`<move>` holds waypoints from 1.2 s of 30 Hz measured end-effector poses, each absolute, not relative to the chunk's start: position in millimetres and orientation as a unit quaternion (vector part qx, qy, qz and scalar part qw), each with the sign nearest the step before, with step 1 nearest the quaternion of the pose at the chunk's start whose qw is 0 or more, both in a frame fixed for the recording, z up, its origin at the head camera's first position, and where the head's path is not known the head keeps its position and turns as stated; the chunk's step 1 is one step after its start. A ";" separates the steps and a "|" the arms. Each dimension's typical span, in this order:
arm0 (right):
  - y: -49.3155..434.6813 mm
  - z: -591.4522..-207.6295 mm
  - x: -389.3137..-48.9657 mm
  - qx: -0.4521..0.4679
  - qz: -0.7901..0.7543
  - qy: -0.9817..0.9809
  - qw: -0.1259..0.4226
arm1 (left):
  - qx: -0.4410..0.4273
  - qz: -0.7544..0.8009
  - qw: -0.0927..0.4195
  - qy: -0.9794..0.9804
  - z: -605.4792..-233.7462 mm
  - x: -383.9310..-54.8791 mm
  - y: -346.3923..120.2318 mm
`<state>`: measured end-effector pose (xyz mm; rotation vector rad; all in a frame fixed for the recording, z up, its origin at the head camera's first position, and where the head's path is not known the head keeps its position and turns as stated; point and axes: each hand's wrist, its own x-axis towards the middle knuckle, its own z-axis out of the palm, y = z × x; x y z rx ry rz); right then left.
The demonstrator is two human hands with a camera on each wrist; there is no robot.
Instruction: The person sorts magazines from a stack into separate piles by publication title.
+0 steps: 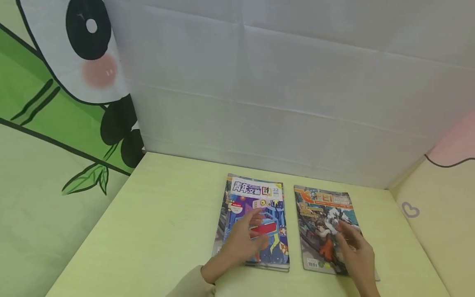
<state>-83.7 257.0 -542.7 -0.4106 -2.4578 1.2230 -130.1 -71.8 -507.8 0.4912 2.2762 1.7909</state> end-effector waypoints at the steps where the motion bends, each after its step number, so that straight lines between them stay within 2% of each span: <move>1: 253.4 -541.7 -83.6 -0.134 0.430 -0.872 0.191 | 0.167 0.604 0.097 0.773 -508.0 -131.3 -74.9; 4: 243.2 -539.6 -83.6 -0.104 0.431 -0.873 0.204 | 0.176 0.594 0.079 0.781 -508.5 -135.4 -86.2; 8: 228.9 -533.7 -84.7 -0.081 0.434 -0.876 0.194 | 0.181 0.572 0.051 0.799 -508.3 -141.5 -100.9; 22: 188.0 -515.2 -102.7 0.041 0.483 -0.850 0.204 | 0.091 0.557 -0.018 0.825 -491.2 -163.8 -136.9; 36: 158.0 -520.5 -110.9 0.059 0.505 -0.843 0.175 | 0.055 0.503 -0.013 0.862 -497.9 -169.7 -148.0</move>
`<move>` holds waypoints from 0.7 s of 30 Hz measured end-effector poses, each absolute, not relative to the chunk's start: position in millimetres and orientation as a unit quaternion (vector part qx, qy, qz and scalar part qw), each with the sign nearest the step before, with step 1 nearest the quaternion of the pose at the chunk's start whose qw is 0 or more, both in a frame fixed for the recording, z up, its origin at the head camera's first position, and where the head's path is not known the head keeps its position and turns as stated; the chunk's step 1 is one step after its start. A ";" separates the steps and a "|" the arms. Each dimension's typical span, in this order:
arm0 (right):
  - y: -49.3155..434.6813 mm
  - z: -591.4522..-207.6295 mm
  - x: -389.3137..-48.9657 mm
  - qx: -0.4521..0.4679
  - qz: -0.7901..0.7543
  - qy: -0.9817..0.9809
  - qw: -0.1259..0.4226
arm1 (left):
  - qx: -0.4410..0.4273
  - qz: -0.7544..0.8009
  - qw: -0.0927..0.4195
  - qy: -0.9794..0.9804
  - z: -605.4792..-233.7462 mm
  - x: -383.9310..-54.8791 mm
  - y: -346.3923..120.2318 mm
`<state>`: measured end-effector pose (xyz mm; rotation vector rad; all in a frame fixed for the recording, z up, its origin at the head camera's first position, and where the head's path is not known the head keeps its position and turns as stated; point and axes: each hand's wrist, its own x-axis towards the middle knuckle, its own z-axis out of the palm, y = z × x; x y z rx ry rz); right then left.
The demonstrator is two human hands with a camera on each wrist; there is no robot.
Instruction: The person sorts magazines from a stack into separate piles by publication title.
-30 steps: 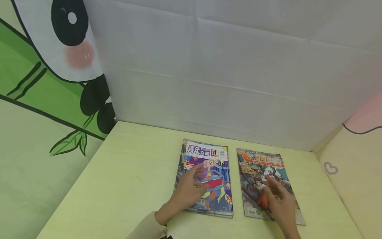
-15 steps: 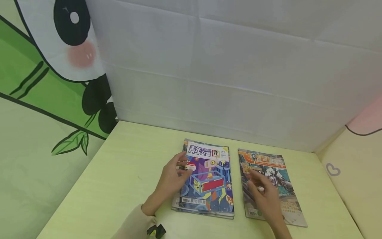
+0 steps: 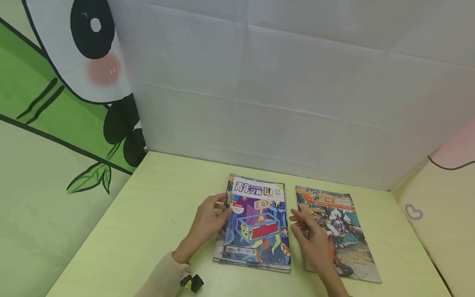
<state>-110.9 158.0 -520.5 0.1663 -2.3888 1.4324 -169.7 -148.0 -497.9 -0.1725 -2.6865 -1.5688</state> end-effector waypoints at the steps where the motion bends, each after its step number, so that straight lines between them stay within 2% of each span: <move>1: 157.2 -522.2 -111.4 0.055 0.504 -0.845 0.168 | -0.056 -0.502 0.010 -0.863 -498.7 -169.6 -147.7; 13: 156.8 -535.4 -115.1 -0.001 0.510 -0.858 0.061 | -0.053 -0.462 -0.038 -0.885 -499.8 -165.6 -143.9; 21: 159.7 -541.1 -117.6 -0.047 0.485 -0.873 0.006 | -0.073 -0.452 -0.053 -0.887 -500.0 -165.5 -142.1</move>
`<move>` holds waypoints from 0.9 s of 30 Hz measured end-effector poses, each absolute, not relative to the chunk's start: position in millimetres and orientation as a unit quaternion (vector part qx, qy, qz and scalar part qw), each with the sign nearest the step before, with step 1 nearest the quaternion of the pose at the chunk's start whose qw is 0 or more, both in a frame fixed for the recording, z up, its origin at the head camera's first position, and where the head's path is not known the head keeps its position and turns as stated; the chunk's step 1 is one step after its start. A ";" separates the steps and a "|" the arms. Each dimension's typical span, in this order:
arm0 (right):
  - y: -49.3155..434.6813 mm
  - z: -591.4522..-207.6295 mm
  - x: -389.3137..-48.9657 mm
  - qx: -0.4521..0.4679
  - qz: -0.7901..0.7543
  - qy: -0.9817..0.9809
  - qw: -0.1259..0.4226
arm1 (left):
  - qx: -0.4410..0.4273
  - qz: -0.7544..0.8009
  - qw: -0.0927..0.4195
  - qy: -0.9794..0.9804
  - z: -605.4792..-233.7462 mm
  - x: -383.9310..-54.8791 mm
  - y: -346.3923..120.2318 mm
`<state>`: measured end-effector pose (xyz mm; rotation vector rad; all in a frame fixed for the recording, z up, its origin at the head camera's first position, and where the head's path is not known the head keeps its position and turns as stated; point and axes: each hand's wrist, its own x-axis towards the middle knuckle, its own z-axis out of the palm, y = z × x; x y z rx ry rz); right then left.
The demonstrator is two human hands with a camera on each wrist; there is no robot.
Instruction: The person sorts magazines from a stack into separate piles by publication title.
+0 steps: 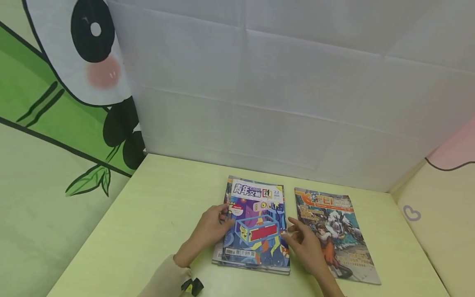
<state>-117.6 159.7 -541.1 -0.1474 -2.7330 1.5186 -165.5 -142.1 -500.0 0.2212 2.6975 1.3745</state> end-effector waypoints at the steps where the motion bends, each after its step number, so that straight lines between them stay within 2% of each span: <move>1: 159.9 -541.8 -117.9 -0.053 0.485 -0.873 -0.001 | 0.075 0.453 0.056 0.886 -499.7 -165.0 -141.7; 8: 159.0 -548.1 -119.5 -0.077 0.481 -0.873 -0.030 | 0.072 0.466 0.072 0.879 -498.5 -160.7 -138.9; 20: 160.0 -551.2 -117.1 -0.024 0.451 -0.892 0.019 | 0.054 0.517 0.060 0.852 -499.9 -158.3 -135.1; 27: 159.2 -539.7 -116.8 -0.056 0.465 -0.883 -0.019 | 0.053 0.528 0.054 0.846 -502.3 -155.8 -130.2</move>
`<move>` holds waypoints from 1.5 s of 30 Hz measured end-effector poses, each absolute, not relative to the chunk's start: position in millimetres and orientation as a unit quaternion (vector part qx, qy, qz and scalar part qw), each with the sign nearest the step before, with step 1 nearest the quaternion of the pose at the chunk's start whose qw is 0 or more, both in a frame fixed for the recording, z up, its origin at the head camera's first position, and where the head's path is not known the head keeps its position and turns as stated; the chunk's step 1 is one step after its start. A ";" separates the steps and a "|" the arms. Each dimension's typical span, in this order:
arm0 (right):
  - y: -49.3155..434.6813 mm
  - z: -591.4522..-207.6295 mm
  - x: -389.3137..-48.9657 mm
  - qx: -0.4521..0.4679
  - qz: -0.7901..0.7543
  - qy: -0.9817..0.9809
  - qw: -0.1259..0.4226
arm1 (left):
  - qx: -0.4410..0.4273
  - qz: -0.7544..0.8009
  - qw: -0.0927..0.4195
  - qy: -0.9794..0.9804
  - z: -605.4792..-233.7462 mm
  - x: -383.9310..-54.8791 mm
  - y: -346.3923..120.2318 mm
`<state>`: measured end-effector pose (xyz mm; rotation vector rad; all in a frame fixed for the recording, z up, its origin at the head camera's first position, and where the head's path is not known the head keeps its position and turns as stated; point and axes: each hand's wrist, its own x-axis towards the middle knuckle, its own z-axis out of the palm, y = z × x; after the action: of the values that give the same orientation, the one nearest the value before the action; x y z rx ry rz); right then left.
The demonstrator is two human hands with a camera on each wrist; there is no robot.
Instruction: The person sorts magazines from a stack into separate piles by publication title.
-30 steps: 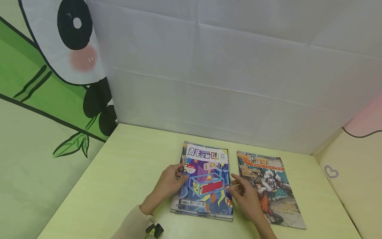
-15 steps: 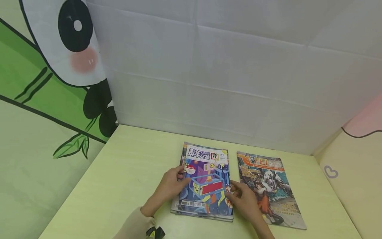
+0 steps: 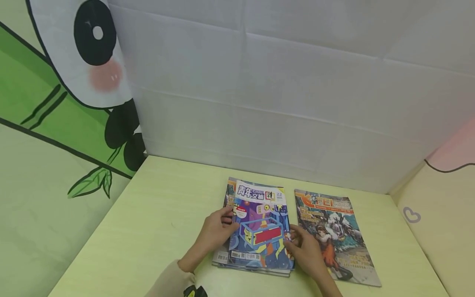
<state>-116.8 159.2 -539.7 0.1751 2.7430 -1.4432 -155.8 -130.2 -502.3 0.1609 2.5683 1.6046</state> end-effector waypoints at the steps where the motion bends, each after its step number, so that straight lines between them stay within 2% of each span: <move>1: 158.9 -538.4 -116.8 0.056 -0.464 0.884 0.019 | 0.054 0.530 0.053 0.844 -502.7 -155.5 -130.0; 11: 161.1 -530.6 -118.3 0.071 -0.492 0.867 0.022 | 0.059 0.541 0.028 0.838 -507.2 -154.1 -128.9; 19: 161.9 -527.8 -117.5 0.083 -0.524 0.847 0.029 | 0.060 0.520 0.049 0.851 -510.6 -154.5 -127.7; 26: 162.4 -529.7 -117.5 0.084 -0.576 0.813 0.033 | 0.083 0.489 0.012 0.868 -515.7 -153.6 -126.3; 37: 158.9 -525.7 -113.3 0.087 -0.622 0.778 0.033 | 0.071 0.499 0.035 0.863 -509.4 -154.5 -129.9; 45: 144.6 -515.8 -113.0 0.057 -0.660 0.749 0.020 | 0.052 0.484 0.031 0.873 -498.2 -164.9 -143.1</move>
<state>-113.0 144.6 -515.8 0.1774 2.3238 -2.0473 -164.9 -143.1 -498.2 0.1587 2.6898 1.4901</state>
